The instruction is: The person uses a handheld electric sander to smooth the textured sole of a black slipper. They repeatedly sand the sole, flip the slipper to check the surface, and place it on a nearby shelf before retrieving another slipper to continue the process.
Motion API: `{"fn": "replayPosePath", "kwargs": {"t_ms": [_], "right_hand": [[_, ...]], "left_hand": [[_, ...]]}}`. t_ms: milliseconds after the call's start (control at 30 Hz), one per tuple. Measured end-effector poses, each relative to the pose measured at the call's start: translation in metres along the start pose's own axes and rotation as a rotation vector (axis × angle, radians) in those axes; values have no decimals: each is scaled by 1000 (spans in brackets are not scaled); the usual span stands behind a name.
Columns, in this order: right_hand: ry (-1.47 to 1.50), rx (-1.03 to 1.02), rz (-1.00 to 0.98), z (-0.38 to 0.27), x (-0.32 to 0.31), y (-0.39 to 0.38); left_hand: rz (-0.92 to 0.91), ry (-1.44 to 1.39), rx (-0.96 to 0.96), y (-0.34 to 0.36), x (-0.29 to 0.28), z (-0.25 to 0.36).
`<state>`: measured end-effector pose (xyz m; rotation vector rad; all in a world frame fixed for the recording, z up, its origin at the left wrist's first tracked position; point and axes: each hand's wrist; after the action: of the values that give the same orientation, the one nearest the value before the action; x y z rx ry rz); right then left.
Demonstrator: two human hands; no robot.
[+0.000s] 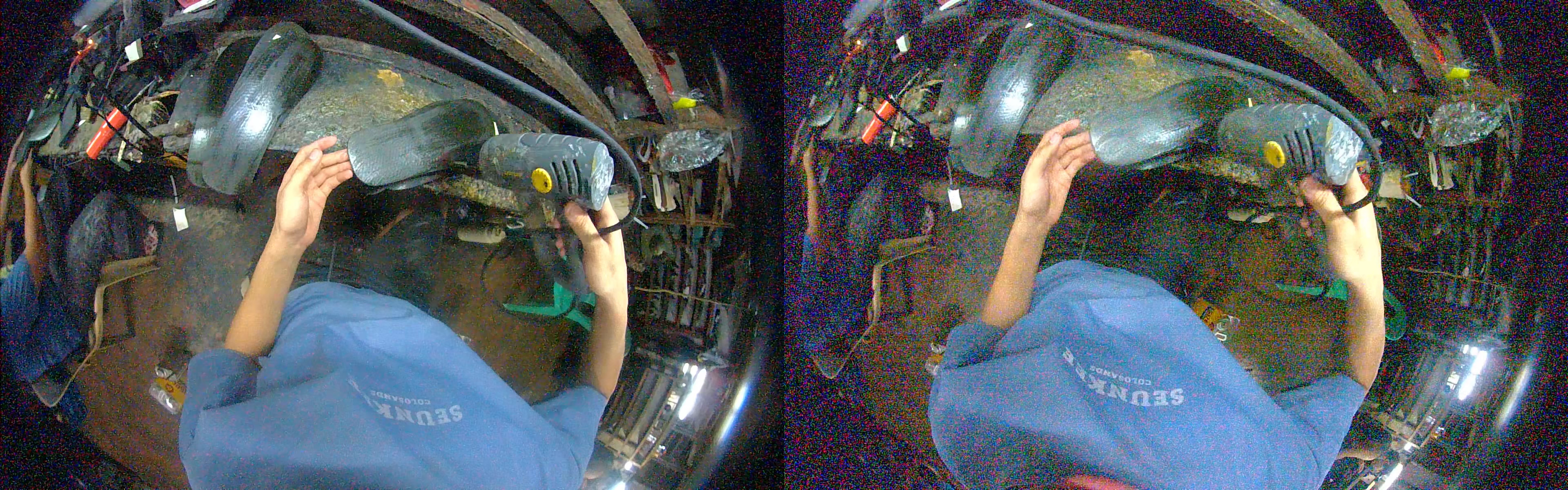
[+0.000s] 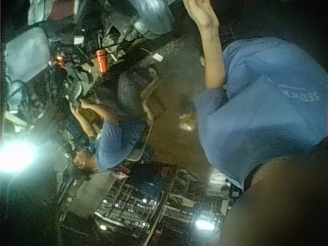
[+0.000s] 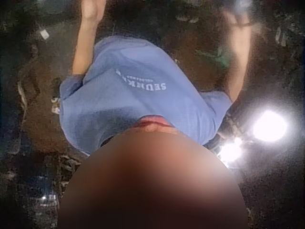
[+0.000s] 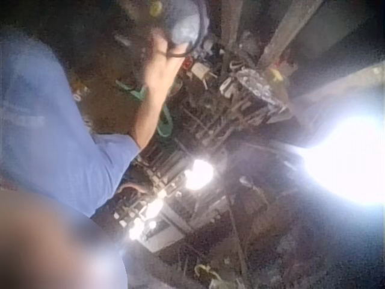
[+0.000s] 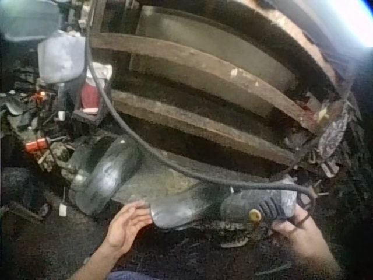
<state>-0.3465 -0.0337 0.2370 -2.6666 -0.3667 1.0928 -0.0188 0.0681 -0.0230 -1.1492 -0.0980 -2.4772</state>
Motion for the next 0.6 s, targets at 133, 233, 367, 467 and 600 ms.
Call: {"fn": "replayPosePath", "kwargs": {"t_ms": [133, 233, 367, 467, 600], "right_hand": [[-1, -77, 100, 1, -1, 8], [92, -67, 142, 2, -2, 19], [158, -41, 189, 6, -4, 34], [204, -14, 162, 5, -4, 41], [190, -41, 141, -1, 5, 38]], "left_hand": [[6, 55, 18, 0, -1, -2], [28, 107, -9, -2, 0, 0], [12, 785, 103, -6, 13, 0], [-118, 1454, 618, -4, 30, 1], [-321, 1512, 688, 17, 66, -9]]}}
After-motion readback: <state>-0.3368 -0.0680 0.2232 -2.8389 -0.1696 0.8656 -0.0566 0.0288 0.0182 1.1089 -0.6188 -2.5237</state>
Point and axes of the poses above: each hand's wrist, its own y-axis towards the middle knuckle, its own x-axis out of the palm, z = x × y, and after that the axes turned 5 degrees about x, right-handed
